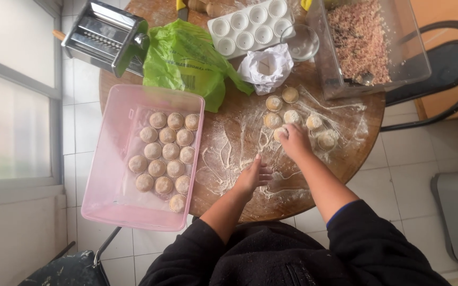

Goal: Arranging prepared dough items into a plastic container for storage or transport.

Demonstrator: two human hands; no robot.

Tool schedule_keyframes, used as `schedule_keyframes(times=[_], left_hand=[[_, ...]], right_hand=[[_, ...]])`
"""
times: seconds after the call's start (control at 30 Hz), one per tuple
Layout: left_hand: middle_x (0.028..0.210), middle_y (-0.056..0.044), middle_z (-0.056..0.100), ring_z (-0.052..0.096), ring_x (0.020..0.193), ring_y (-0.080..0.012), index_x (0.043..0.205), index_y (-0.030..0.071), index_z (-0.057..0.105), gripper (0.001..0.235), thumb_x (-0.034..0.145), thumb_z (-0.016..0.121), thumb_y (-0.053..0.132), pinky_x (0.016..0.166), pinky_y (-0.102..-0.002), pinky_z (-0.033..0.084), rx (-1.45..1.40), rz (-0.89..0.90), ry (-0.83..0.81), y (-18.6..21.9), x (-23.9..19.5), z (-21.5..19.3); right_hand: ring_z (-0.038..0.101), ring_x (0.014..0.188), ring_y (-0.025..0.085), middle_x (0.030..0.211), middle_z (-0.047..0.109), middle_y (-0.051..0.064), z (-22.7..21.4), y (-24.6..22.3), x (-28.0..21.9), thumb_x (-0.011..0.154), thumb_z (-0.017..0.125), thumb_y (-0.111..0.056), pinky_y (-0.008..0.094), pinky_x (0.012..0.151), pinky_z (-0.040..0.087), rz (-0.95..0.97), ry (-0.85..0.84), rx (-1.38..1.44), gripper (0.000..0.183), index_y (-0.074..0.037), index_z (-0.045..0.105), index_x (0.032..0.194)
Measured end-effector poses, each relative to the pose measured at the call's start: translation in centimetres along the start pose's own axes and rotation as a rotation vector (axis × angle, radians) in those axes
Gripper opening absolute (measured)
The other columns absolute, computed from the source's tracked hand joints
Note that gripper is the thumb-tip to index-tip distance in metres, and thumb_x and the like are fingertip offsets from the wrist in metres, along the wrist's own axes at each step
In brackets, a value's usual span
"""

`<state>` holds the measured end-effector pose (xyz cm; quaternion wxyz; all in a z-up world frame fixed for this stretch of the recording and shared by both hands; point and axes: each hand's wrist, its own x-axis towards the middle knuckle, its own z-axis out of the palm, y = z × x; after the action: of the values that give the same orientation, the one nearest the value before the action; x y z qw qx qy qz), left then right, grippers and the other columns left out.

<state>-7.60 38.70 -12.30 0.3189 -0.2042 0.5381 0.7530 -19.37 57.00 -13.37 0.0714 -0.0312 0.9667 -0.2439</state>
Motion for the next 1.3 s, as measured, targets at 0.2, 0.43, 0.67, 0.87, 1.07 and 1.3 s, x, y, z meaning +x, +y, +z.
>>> schedule_keyframes(times=[0.2, 0.43, 0.67, 0.87, 1.07, 1.3], left_hand=[[0.14, -0.032, 0.057, 0.055, 0.132, -0.0437, 0.146, -0.01, 0.043, 0.093, 0.101, 0.018, 0.068, 0.11, -0.052, 0.046, -0.182, -0.221, -0.117, -1.8, 2.0, -1.3], [0.144, -0.035, 0.053, 0.053, 0.135, -0.0446, 0.149, -0.009, 0.037, 0.097, 0.099, 0.012, 0.071, 0.113, -0.053, 0.044, -0.244, -0.244, -0.124, -0.5, 2.1, -1.1], [0.138, -0.037, 0.056, 0.059, 0.129, -0.0459, 0.144, -0.014, 0.041, 0.097, 0.1, 0.012, 0.068, 0.11, -0.054, 0.048, -0.136, -0.223, -0.077, 0.3, 0.8, -1.2], [0.138, -0.037, 0.054, 0.056, 0.131, -0.0447, 0.144, -0.012, 0.04, 0.094, 0.103, 0.011, 0.067, 0.114, -0.052, 0.045, -0.185, -0.189, -0.058, 1.2, 0.0, -1.3], [0.126, -0.027, 0.06, 0.057, 0.122, -0.0427, 0.135, -0.004, 0.05, 0.083, 0.105, 0.012, 0.064, 0.112, -0.055, 0.045, -0.524, 0.052, -0.026, 5.8, -2.4, 0.1], [0.139, -0.022, 0.067, 0.058, 0.138, -0.0338, 0.131, 0.006, 0.058, 0.06, 0.115, 0.026, 0.053, 0.124, -0.054, 0.04, 0.849, 1.165, 0.24, 8.4, -5.2, 1.5]], right_hand=[[0.07, 0.101, 0.023, 0.111, 0.075, 0.011, 0.7, -1.8, -1.8, 0.1, 0.064, -0.027, 0.038, 0.091, 0.057, -0.061, -0.203, 0.122, 0.026, -0.005, 0.071, 0.111], [0.069, 0.087, 0.02, 0.099, 0.075, 0.011, 2.2, -3.1, -0.9, 0.097, 0.067, -0.032, 0.037, 0.08, 0.056, 0.113, -0.409, 0.275, 0.028, -0.006, 0.071, 0.107], [0.067, 0.076, 0.018, 0.088, 0.073, 0.01, 0.0, -4.5, -2.6, 0.094, 0.072, -0.033, 0.032, 0.069, 0.055, 0.043, -0.578, 0.174, 0.028, -0.005, 0.07, 0.094], [0.068, 0.082, 0.018, 0.096, 0.073, 0.007, -3.3, -7.2, -5.9, 0.096, 0.068, -0.018, 0.028, 0.069, 0.057, -0.006, -0.473, 0.188, 0.019, -0.009, 0.066, 0.112], [0.065, 0.119, 0.021, 0.126, 0.069, 0.009, -5.1, -8.4, -8.6, 0.105, 0.054, -0.031, 0.037, 0.108, 0.053, -0.505, -0.005, 0.346, 0.03, -0.01, 0.062, 0.124], [0.061, 0.124, 0.028, 0.128, 0.065, 0.017, -7.4, -11.3, -8.9, 0.103, 0.016, -0.073, 0.04, 0.11, 0.047, 0.324, -0.526, 1.649, 0.09, 0.001, 0.054, 0.137]])
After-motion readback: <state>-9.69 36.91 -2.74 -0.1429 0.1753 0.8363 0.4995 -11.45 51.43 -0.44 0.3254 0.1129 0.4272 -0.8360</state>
